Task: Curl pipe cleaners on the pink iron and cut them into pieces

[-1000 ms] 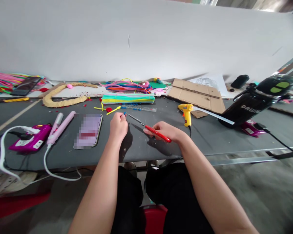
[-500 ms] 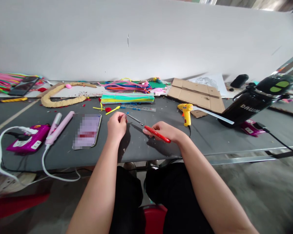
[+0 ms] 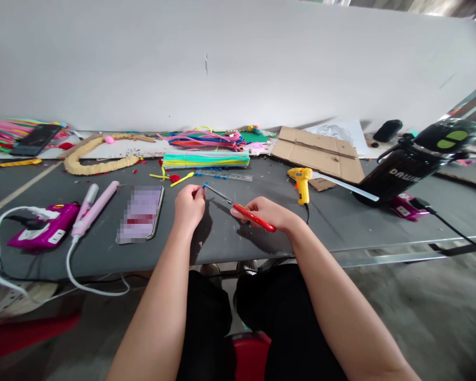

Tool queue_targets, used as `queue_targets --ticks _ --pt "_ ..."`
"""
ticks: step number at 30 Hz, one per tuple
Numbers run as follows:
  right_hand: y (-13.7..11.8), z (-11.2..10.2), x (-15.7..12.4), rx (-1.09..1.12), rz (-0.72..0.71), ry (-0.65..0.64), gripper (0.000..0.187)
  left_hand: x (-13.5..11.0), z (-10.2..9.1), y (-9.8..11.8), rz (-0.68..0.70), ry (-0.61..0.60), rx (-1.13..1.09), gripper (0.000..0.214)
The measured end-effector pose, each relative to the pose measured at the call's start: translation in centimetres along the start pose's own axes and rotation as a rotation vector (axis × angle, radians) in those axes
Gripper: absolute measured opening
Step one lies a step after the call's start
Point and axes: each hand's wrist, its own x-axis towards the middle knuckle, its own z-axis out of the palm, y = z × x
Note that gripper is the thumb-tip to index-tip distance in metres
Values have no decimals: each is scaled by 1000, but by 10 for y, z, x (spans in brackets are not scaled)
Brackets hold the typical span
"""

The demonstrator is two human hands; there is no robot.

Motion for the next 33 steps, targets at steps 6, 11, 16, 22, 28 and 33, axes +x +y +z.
queue_targets --ticks 6,11,16,22,28,33 --pt "-1 2 1 -30 19 13 66 -2 0 3 36 -1 26 16" --pt "-2 2 1 -21 23 20 66 -5 0 8 65 3 58 15" --pt "-6 2 -1 -28 34 23 67 -6 0 11 71 -10 50 15" --pt "-7 3 -1 -30 10 22 66 -6 1 11 87 -16 59 14" --pt "-11 1 -2 -73 20 64 66 -6 1 12 83 -26 37 15" --pt "-16 -3 -2 -85 18 50 66 -6 0 7 87 -12 45 19"
